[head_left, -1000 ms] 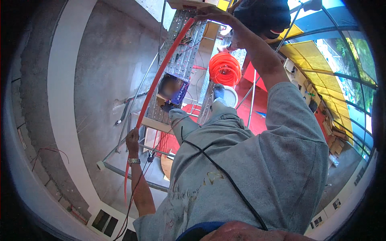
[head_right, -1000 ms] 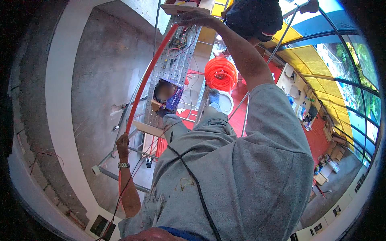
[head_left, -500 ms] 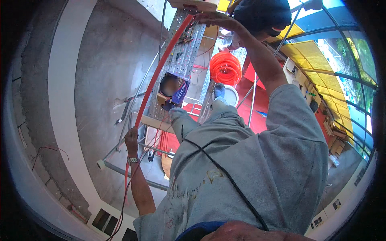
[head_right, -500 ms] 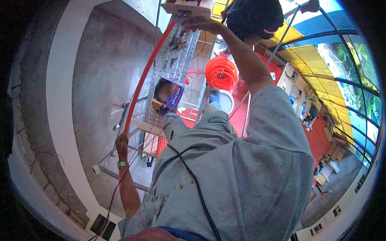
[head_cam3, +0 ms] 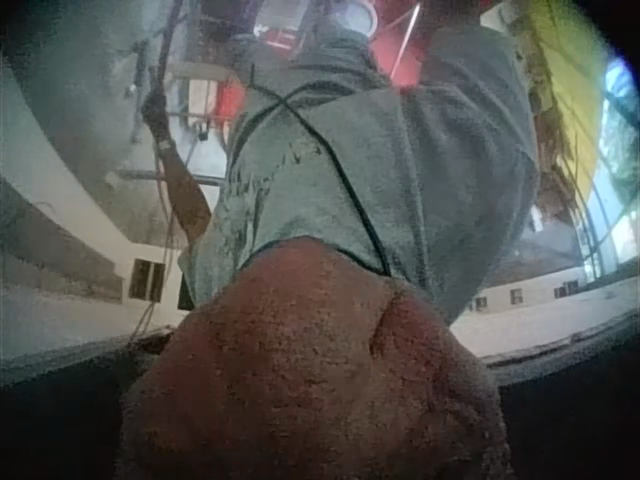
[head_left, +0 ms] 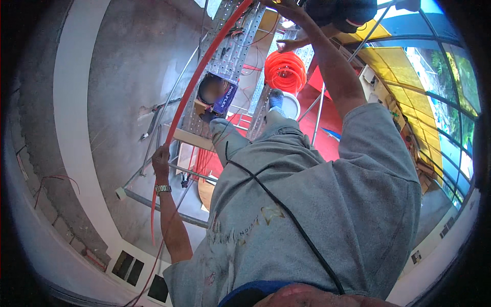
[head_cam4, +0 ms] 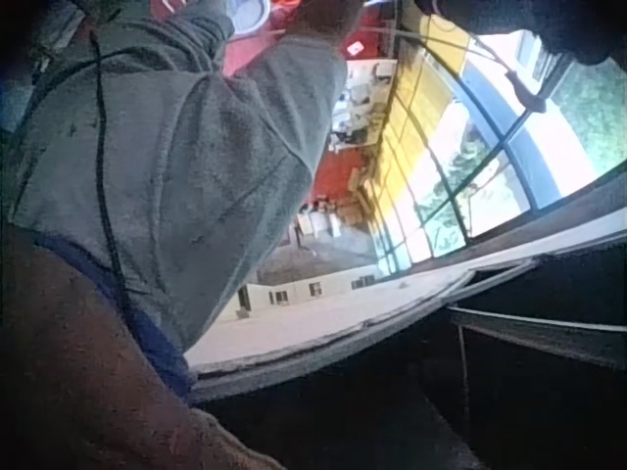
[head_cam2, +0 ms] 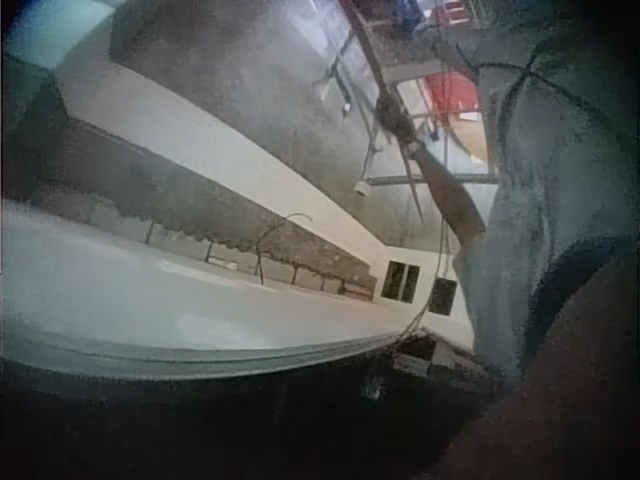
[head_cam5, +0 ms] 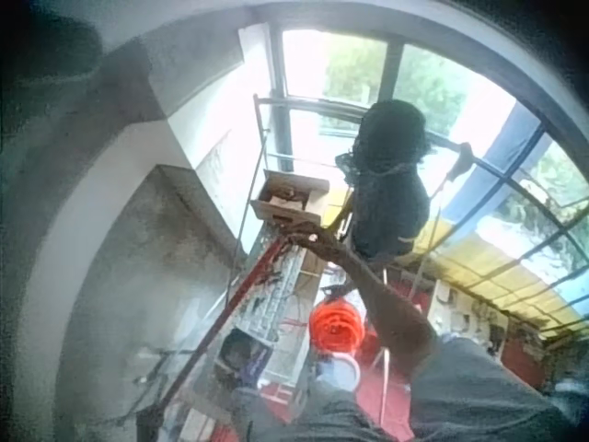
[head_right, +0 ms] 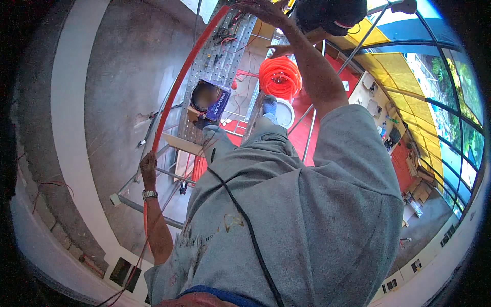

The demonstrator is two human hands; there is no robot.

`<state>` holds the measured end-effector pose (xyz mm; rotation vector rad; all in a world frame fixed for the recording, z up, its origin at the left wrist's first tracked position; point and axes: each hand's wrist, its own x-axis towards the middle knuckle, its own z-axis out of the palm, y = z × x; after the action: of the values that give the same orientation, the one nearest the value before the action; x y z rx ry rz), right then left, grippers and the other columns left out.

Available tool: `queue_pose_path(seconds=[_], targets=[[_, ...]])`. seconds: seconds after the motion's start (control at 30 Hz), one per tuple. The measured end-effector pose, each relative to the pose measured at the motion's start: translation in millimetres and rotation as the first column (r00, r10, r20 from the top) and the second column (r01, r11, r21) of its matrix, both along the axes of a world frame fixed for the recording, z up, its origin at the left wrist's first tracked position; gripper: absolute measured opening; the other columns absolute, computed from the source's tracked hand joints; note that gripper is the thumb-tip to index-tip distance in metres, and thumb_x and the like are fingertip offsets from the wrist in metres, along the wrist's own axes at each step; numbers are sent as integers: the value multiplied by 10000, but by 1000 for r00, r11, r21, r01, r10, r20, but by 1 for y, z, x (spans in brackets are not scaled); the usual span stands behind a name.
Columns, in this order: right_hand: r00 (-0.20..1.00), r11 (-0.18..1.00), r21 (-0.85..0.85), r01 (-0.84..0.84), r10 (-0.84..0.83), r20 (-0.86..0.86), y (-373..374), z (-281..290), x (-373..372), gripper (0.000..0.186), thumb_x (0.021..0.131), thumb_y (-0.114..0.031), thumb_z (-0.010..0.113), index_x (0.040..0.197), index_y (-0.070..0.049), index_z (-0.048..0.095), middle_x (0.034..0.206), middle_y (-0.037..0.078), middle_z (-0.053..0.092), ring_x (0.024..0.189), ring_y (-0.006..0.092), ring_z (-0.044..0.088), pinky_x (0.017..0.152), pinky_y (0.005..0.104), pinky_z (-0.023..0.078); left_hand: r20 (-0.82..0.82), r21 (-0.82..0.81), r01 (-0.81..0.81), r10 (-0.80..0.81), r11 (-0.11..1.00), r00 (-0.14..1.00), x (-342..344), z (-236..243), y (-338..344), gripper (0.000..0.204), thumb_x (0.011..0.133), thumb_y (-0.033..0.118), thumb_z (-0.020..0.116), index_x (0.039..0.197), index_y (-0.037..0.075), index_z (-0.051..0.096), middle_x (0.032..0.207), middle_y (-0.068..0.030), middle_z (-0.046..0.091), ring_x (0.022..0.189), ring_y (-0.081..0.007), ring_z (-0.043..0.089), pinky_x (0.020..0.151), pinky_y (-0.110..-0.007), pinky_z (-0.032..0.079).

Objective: The person is feeding red electrical wire through a flexible conduit or conduit fitting on a construction site.

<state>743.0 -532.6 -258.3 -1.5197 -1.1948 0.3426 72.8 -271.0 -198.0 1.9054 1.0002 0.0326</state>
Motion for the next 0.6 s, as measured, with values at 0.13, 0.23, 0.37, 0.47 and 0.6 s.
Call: queue_pose_path(seconds=[0.13, 0.23, 0.37, 0.47, 0.6], targets=[[861, 907, 118, 405, -422, 283, -2, -50, -12, 631, 882, -335, 810, 1398, -81, 551, 1378, 172, 560, 1293, 303, 527, 1055, 469, 439, -75, 90, 27, -21, 996, 997, -4, 1, 5, 502, 1055, 384, 571, 684, 64, 459, 622, 50, 357, 593, -78, 331, 527, -314, 267], [727, 786, 255, 563, -618, 300, 14, 2, -53, 516, 913, -288, 760, 1305, -29, 549, 1208, 154, 617, 1185, 314, 568, 1047, 480, 418, -63, 158, 9, 1, 987, 998, -4, 3, 10, 501, 1055, 382, 565, 700, 35, 492, 612, 35, 369, 585, -88, 343, 525, -333, 276], [477, 504, 330, 798, -863, 164, 19, -18, -109, 457, 952, -299, 720, 1246, 2, 543, 1056, 163, 616, 1001, 293, 602, 907, 435, 472, -128, 138, 37, -19, 990, 992, -2, 5, 20, 478, 1042, 384, 574, 761, -1, 611, 606, 5, 486, 586, -108, 397, 533, -366, 325], [669, 842, -109, 529, -492, -557, 41, 12, -167, 355, 1000, -320, 647, 1087, 9, 547, 859, 77, 591, 720, 190, 600, 640, 349, 499, -40, 245, 52, -44, 968, 998, -8, -3, 17, 440, 1009, 408, 603, 869, 0, 691, 651, -104, 577, 602, -166, 496, 579, -388, 396], [780, 919, -123, 374, -384, -495, 62, 26, -224, 401, 1043, -375, 559, 893, -5, 596, 724, 82, 591, 653, 187, 619, 559, 373, 493, -151, 238, 35, 1, 971, 988, -8, 5, 7, 513, 993, 505, 595, 830, 24, 663, 644, -120, 552, 596, -214, 498, 591, -397, 398]])
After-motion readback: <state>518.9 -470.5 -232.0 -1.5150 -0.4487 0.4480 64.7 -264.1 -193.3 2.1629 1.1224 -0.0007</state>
